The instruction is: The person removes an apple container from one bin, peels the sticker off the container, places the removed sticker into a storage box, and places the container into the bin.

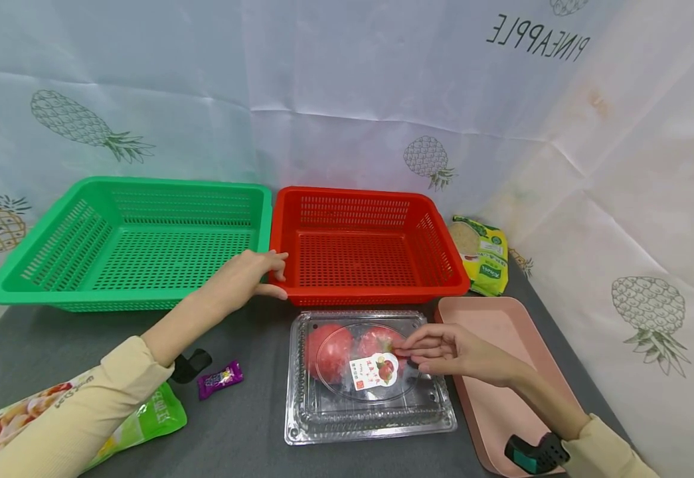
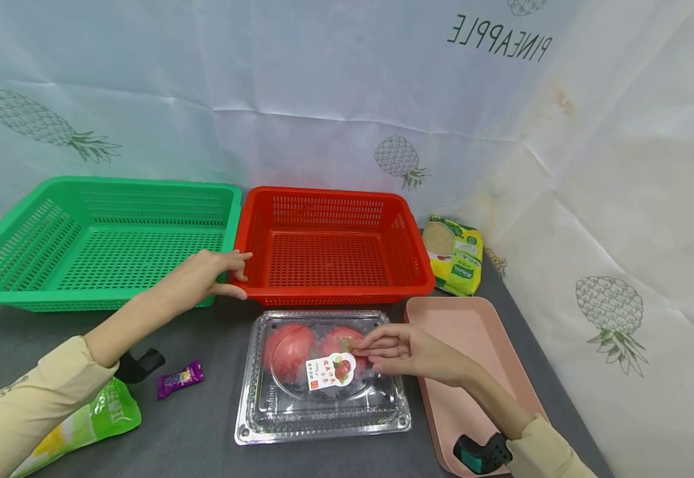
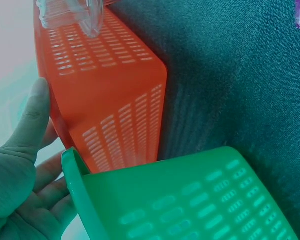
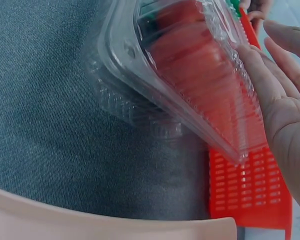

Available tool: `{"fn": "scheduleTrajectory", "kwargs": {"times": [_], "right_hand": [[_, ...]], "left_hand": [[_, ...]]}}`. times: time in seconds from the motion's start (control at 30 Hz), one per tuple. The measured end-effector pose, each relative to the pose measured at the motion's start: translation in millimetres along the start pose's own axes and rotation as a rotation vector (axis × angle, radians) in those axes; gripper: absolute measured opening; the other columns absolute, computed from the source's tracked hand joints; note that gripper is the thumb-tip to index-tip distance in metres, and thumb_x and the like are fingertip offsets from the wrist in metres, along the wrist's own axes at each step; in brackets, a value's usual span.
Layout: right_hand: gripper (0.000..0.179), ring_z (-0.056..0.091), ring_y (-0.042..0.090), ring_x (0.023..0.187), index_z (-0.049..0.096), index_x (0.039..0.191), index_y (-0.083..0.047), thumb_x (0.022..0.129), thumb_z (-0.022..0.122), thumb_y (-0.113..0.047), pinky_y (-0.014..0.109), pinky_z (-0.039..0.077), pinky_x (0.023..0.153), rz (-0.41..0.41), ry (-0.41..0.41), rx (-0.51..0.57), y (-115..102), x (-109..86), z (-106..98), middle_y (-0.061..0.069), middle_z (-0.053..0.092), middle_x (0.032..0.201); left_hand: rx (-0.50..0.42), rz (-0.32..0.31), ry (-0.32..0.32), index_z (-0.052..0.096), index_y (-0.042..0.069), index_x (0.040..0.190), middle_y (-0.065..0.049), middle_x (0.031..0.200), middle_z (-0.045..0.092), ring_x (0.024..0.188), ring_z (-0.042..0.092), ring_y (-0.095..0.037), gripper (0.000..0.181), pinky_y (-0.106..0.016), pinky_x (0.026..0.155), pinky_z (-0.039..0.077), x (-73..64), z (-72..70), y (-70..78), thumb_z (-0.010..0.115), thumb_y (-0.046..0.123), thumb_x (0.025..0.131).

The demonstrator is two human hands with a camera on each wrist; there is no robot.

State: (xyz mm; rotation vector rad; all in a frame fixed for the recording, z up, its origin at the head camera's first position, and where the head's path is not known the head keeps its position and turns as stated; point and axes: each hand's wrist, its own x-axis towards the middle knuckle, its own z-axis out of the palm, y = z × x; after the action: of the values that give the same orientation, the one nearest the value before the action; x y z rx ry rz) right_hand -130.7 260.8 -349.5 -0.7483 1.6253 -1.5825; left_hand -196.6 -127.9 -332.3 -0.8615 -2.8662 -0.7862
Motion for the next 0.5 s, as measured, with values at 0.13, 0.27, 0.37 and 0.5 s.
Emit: {"fn": "scheduleTrajectory", "kwargs": {"times": [0.13, 0.27, 0.37, 0.5], "right_hand": [[0.033, 0.049, 0.024, 0.128, 0.045, 0.125, 0.014, 0.094, 0.053, 0.006, 0.033, 0.044, 0.096, 0.001, -0.012, 0.015, -1.1, 2.5, 2.8, 0.029, 0.046, 0.139], [0.033, 0.051, 0.025, 0.126, 0.045, 0.124, 0.014, 0.094, 0.055, 0.006, 0.034, 0.044, 0.096, -0.005, 0.008, -0.001, -1.9, 3.7, 5.5, 0.029, 0.048, 0.137], [0.032, 0.053, 0.025, 0.124, 0.048, 0.124, 0.011, 0.093, 0.057, 0.004, 0.032, 0.045, 0.095, -0.004, 0.059, -0.066, -2.1, 4.8, 9.8, 0.031, 0.046, 0.137], [0.034, 0.056, 0.026, 0.12, 0.048, 0.125, 0.011, 0.093, 0.058, 0.004, 0.029, 0.047, 0.093, -0.044, 0.105, -0.135, -2.4, 8.0, 16.4, 0.034, 0.044, 0.136]], "left_hand": [[-0.005, -0.008, -0.002, 0.061, 0.011, 0.073, -0.022, 0.131, 0.056, 0.126, 0.049, -0.038, 0.023, -0.025, 0.047, 0.028, 0.0, 0.9, -0.3, 0.083, 0.018, 0.073], [-0.003, -0.003, 0.004, 0.061, 0.011, 0.073, -0.023, 0.13, 0.056, 0.125, 0.048, -0.039, 0.023, -0.025, 0.047, 0.028, -0.3, 0.8, -0.2, 0.083, 0.018, 0.073], [0.0, 0.009, 0.01, 0.061, 0.011, 0.073, -0.024, 0.129, 0.056, 0.125, 0.049, -0.04, 0.023, -0.026, 0.047, 0.028, -0.9, 0.4, -0.4, 0.083, 0.018, 0.073], [-0.001, 0.015, 0.014, 0.061, 0.011, 0.073, -0.023, 0.129, 0.057, 0.124, 0.05, -0.039, 0.023, -0.026, 0.047, 0.028, -0.7, -0.3, -0.7, 0.083, 0.019, 0.073]]}}
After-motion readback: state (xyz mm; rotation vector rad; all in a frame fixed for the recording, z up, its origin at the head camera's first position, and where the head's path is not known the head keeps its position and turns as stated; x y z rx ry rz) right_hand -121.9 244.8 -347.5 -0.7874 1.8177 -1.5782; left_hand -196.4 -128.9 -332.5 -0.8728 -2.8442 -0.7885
